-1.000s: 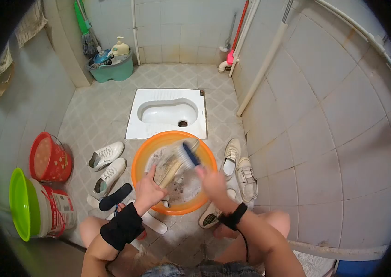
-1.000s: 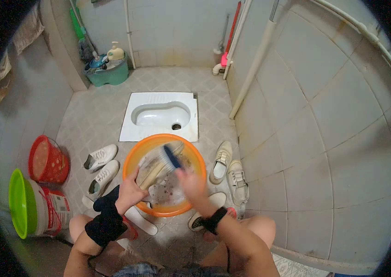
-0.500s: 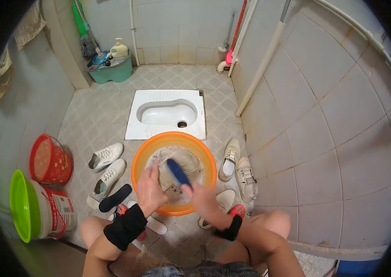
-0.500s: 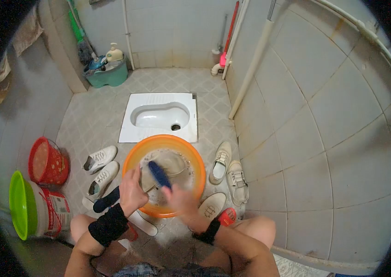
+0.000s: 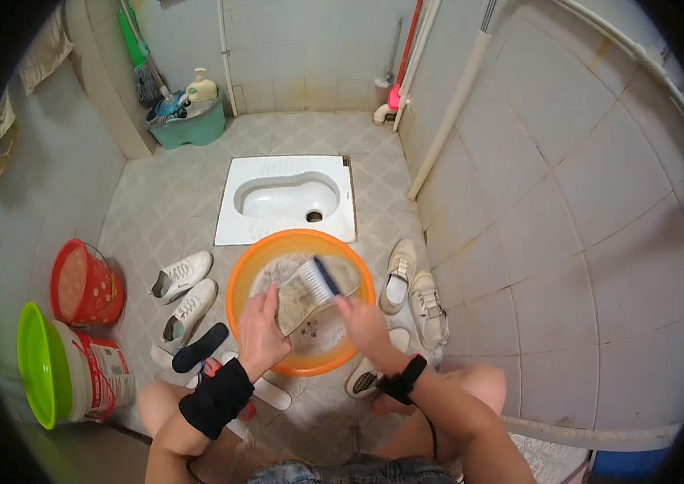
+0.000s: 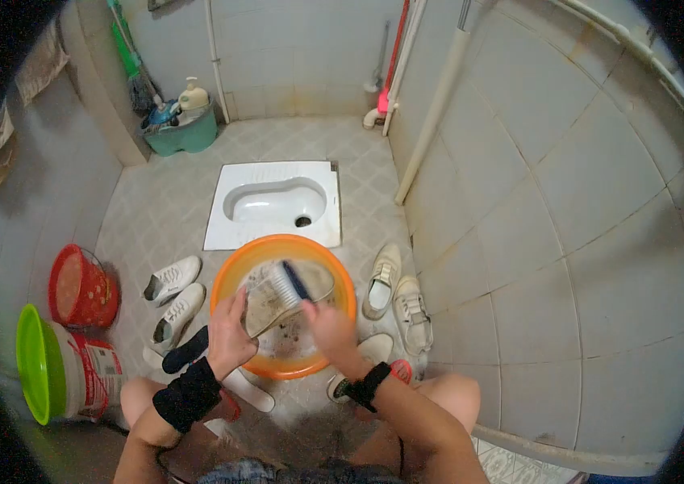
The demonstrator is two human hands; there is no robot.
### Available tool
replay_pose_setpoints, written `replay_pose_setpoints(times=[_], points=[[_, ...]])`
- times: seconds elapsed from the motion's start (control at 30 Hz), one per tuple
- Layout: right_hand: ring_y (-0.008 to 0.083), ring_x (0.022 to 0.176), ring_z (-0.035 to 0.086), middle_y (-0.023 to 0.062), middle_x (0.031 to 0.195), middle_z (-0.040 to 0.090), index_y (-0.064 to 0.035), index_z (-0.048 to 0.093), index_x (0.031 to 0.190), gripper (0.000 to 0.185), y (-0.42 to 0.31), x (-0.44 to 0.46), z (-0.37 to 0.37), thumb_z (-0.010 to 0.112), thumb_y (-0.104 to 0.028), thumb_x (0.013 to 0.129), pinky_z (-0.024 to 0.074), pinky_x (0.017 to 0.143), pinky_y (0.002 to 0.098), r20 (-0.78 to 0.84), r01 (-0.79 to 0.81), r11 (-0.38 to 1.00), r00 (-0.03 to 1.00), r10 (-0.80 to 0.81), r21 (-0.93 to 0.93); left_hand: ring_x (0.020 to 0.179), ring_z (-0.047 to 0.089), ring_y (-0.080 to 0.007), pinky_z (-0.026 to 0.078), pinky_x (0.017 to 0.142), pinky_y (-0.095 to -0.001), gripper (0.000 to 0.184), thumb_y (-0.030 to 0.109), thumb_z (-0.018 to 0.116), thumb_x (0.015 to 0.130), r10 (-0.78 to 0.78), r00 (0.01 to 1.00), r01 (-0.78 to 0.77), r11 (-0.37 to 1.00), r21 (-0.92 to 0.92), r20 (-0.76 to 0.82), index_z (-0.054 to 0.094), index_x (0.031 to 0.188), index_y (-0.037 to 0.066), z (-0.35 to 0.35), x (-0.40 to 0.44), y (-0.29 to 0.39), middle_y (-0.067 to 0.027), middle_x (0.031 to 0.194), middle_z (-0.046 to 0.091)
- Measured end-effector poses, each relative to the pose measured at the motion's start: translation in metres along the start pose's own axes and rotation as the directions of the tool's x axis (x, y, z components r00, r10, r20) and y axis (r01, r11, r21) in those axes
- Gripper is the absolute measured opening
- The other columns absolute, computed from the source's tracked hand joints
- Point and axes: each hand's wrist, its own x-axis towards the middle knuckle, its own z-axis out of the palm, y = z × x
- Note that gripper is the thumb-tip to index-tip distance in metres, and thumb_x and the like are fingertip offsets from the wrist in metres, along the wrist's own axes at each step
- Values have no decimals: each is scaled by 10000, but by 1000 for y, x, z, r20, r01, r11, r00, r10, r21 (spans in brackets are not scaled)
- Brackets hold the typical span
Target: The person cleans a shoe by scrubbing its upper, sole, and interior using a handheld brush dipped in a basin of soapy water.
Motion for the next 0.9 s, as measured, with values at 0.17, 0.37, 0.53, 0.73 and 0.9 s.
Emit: replay_pose_setpoints(times=[0.17, 0.37, 0.53, 0.73, 0.9], points=[[433, 678, 565, 259, 655, 562, 7, 593, 773, 460, -7, -9, 8, 459, -416, 896, 427, 575, 490, 52, -192, 976, 979, 198, -105, 909, 511, -371, 430, 785, -396, 755, -25, 634, 507, -50, 999, 49, 998, 33, 17, 416, 1230, -43, -11, 4, 0, -197, 963, 519], [429, 646, 555, 240, 656, 568, -2, 599, 782, 494, -7, 8, -3, 427, -450, 902, 423, 577, 490, 12, -72, 997, 997, 72, -3, 906, 523, -376, 435, 780, -408, 754, -18, 632, 513, -62, 997, 59, 996, -66, -40, 424, 1237, -44, -2, 6, -14, -209, 964, 535], [407, 664, 586, 229, 697, 593, -12, 591, 811, 483, -10, 14, -10, 453, -469, 882, 443, 584, 490, 37, -91, 994, 995, 93, -52, 865, 592, -235, 476, 724, -325, 750, -21, 621, 541, -505, 708, 706, 474, -526, 494, 420, 1264, -27, -13, 12, -27, -97, 950, 579], [378, 555, 575, 184, 597, 561, -31, 535, 831, 386, -26, -14, 1, 530, -416, 855, 422, 474, 480, 4, 266, 954, 963, -268, -139, 864, 586, -175, 489, 750, -280, 676, -71, 505, 598, -200, 657, 717, -132, -685, 727, 420, 1265, 6, -9, 14, -28, -68, 1004, 573], [369, 549, 583, 175, 602, 580, -37, 544, 858, 429, -10, 7, -10, 453, -455, 878, 442, 494, 483, 50, 21, 995, 999, -16, -100, 834, 588, -151, 494, 726, -274, 648, -47, 502, 615, -218, 579, 775, -152, -614, 785, 433, 1256, 21, 0, 8, -22, -61, 986, 570]])
